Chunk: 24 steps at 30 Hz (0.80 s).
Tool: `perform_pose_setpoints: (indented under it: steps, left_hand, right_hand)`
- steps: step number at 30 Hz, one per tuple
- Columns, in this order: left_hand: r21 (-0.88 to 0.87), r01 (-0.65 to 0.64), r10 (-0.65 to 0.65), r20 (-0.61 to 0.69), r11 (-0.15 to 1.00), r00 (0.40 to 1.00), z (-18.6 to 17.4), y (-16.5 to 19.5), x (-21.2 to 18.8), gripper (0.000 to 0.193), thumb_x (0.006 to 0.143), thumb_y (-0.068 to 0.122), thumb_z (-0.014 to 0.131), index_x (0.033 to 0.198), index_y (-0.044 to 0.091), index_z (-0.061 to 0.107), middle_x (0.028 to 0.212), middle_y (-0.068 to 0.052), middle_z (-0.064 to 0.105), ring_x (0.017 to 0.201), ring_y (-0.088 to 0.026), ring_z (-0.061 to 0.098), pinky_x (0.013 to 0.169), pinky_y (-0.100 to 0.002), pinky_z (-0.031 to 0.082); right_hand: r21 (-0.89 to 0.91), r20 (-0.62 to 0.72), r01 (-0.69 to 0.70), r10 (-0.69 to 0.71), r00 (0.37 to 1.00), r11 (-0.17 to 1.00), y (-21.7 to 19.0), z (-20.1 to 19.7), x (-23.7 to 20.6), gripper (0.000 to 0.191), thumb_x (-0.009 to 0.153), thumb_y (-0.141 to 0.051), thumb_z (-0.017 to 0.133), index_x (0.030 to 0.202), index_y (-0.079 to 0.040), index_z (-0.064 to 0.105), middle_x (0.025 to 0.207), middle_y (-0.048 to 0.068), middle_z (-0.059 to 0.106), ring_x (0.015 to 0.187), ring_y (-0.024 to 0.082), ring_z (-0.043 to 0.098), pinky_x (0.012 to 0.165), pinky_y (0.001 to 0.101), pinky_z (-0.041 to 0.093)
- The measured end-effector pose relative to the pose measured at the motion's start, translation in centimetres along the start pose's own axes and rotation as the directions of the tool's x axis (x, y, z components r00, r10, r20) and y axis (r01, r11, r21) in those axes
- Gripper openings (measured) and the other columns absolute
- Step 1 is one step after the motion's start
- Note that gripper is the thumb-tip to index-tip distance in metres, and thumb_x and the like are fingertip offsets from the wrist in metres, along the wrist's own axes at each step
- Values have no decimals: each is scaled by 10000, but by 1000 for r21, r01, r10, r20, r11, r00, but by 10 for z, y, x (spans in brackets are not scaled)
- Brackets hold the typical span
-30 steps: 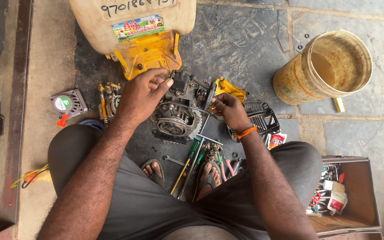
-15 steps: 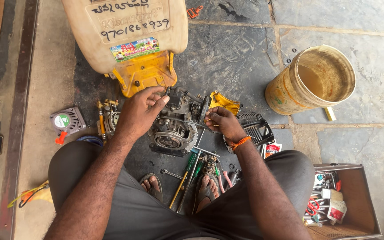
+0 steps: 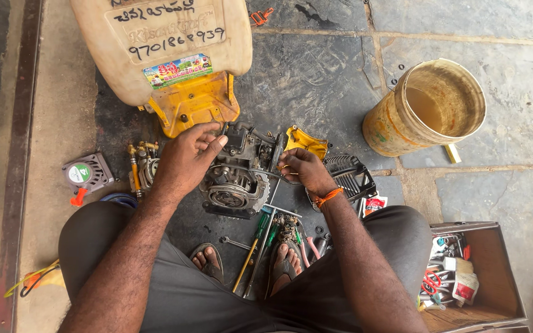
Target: The person is repairing a small engine while sitting on the floor. They use a screwdriver to adjust components and manipulate wires and small parts within the engine assembly.
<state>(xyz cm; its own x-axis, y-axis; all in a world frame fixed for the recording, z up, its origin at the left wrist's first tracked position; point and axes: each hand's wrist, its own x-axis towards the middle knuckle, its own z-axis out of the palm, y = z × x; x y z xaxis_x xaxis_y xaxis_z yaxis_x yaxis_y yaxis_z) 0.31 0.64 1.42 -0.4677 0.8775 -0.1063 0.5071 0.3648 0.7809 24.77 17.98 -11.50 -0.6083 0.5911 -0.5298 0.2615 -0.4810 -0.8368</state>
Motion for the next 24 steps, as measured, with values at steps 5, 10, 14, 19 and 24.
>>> perform_pose_setpoints:
  steps: [5, 10, 14, 19, 24]
  left_hand:
    - [19, -4, 4, -5, 1000, 1000, 0, -6, 1, 521, 977, 463, 646, 1343, 92, 639, 1125, -105, 738, 1044, -210, 717, 887, -391, 588]
    - [-89, -71, 66, -49, 994, 997, 8, -13, 5, 494, 950, 402, 702, 1316, 73, 672, 1087, -106, 758, 1005, -218, 741, 883, -376, 590]
    - [-121, -92, 89, -29, 988, 996, 7, -12, 8, 485, 963, 390, 716, 1329, 76, 669, 1093, -124, 762, 1034, -231, 739, 914, -374, 585]
    - [-13, 8, -8, -11, 1000, 1000, 2, -5, 8, 510, 951, 429, 698, 1354, 118, 666, 1134, -114, 756, 1044, -237, 737, 907, -383, 580]
    - [6, 27, -27, -2, 1000, 1000, 1, -6, 4, 531, 951, 452, 687, 1363, 119, 657, 1135, -118, 755, 1043, -243, 733, 900, -392, 581]
  right_hand:
    - [-315, -34, 116, -133, 990, 942, -5, 6, -5, 211, 1039, -249, 602, 1077, -53, 669, 974, 30, 742, 902, 101, 692, 839, 278, 576]
    - [-378, -16, 273, -301, 954, 885, -3, 9, -6, 149, 1008, -166, 642, 1070, -41, 691, 1000, 61, 736, 913, 134, 677, 850, 304, 572]
    - [-236, 10, 381, -390, 921, 894, 0, 13, -3, 125, 985, -123, 659, 1080, -43, 673, 1031, 55, 726, 940, 115, 705, 864, 281, 593]
    - [-152, -7, 182, -185, 983, 972, -8, 15, -6, 206, 1007, -246, 625, 1118, -74, 651, 1002, 27, 706, 873, 113, 676, 804, 284, 571]
    - [-513, -70, 203, -276, 959, 834, -12, 20, -14, 312, 1029, -349, 632, 1072, -43, 682, 875, 37, 712, 816, 107, 659, 779, 300, 555]
